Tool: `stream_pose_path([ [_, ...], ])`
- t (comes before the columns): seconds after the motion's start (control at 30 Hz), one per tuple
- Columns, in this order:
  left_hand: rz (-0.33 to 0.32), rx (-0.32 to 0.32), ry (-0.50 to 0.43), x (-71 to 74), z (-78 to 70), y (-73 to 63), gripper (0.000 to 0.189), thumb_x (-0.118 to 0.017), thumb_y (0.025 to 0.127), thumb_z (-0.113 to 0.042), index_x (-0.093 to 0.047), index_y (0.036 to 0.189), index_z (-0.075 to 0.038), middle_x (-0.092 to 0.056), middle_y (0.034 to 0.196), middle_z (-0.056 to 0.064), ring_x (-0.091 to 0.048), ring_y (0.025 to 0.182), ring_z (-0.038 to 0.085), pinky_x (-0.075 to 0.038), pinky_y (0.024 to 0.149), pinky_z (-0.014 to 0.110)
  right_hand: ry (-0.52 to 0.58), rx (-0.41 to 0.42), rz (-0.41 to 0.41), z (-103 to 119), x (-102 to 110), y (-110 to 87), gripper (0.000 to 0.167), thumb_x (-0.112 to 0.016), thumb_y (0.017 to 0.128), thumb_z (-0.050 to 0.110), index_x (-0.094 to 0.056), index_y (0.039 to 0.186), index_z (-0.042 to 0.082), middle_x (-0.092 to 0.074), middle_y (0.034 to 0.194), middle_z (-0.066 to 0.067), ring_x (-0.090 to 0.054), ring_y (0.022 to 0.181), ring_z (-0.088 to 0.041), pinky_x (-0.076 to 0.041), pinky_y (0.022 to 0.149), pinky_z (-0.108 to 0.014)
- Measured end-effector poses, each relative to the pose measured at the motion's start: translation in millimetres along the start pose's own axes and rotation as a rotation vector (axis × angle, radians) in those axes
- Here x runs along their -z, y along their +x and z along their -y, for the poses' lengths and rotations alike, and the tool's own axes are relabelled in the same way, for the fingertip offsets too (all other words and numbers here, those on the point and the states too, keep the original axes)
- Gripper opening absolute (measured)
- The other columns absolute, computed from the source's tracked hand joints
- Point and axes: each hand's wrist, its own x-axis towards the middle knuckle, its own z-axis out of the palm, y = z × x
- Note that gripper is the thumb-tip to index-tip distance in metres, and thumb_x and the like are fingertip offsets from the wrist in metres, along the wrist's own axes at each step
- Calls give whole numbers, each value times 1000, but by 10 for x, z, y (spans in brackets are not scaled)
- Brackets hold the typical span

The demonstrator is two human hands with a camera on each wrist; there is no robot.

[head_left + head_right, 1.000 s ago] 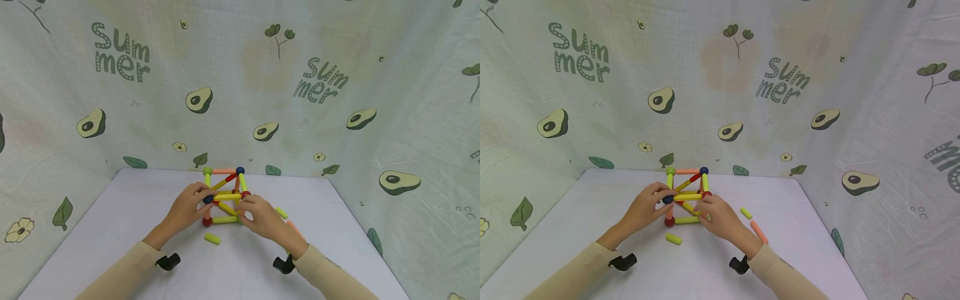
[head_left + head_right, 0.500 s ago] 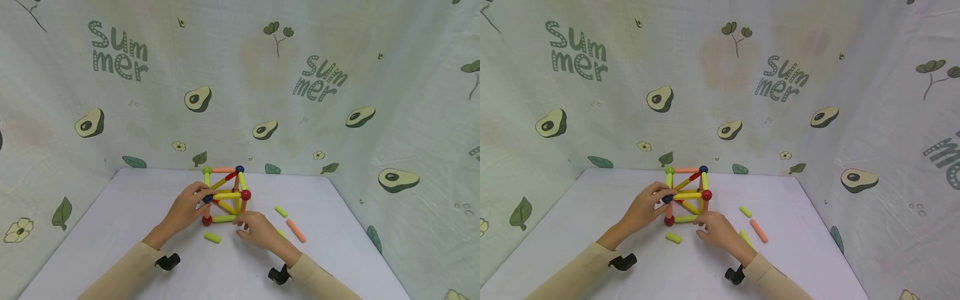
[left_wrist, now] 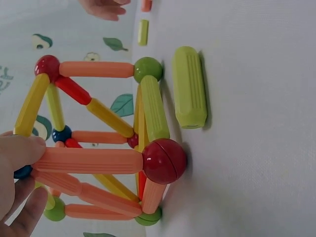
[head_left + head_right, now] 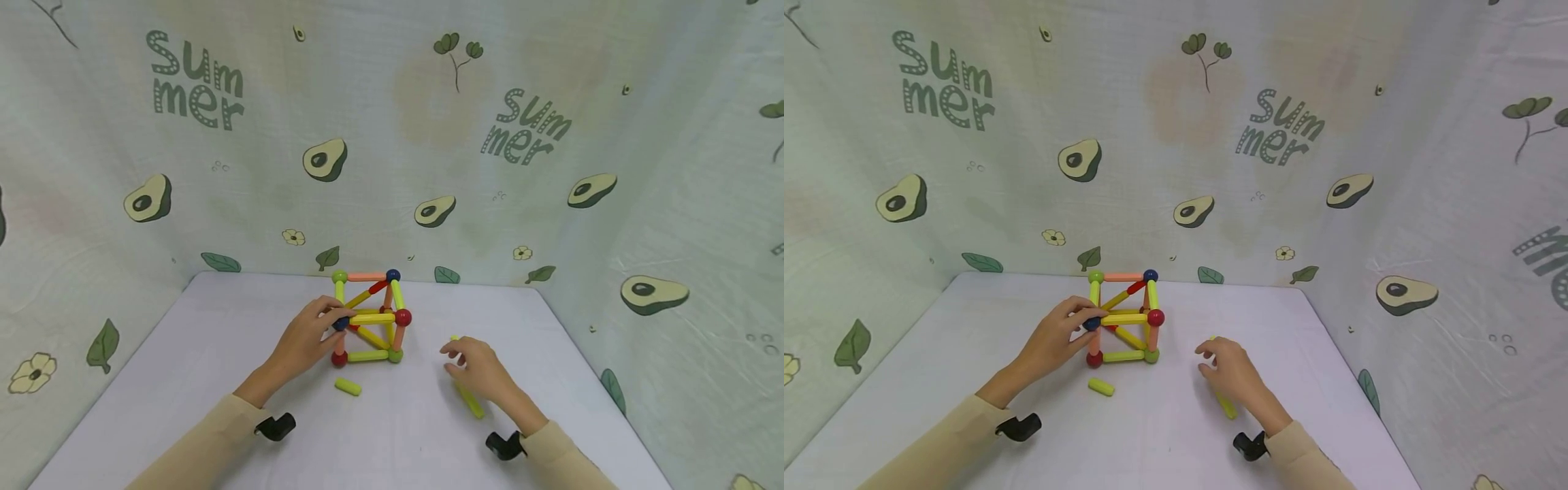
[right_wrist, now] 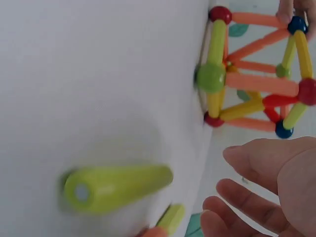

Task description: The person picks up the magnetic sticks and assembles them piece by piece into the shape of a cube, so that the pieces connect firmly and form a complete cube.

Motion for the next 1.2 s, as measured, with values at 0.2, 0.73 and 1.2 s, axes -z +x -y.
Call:
stream_pose_path([
  [0.2, -3, 0, -9, 10, 7, 13, 49, -92, 83, -9, -75, 129, -18, -61, 126, 1, -62, 111, 19, -60, 92, 35, -62, -70, -49, -397, 196, -160, 21, -81, 93, 10, -79, 114, 6, -70, 95, -5, -61, 81, -18, -51, 68, -31],
  [0.73, -9, -17, -8, 3, 19, 12, 49, -92, 84, -10, -75, 129, -18, -62, 126, 2, -62, 111, 20, -60, 89, 36, -58, -61, 57, -759, 141, -313, 30, -80, 91, 5, -75, 121, 5, -66, 82, 4, -53, 70, -9, -47, 62, -27],
  [1.2, -16, -15, -4, -20, 12, -6, 51, -92, 83, -7, -74, 130, -18, -62, 125, 1, -61, 110, 18, -60, 90, 36, -89, -20, 24, -678, 156, -267, 28, -78, 91, 0, -77, 117, 8, -71, 89, 1, -58, 77, -11, -51, 68, -30],
])
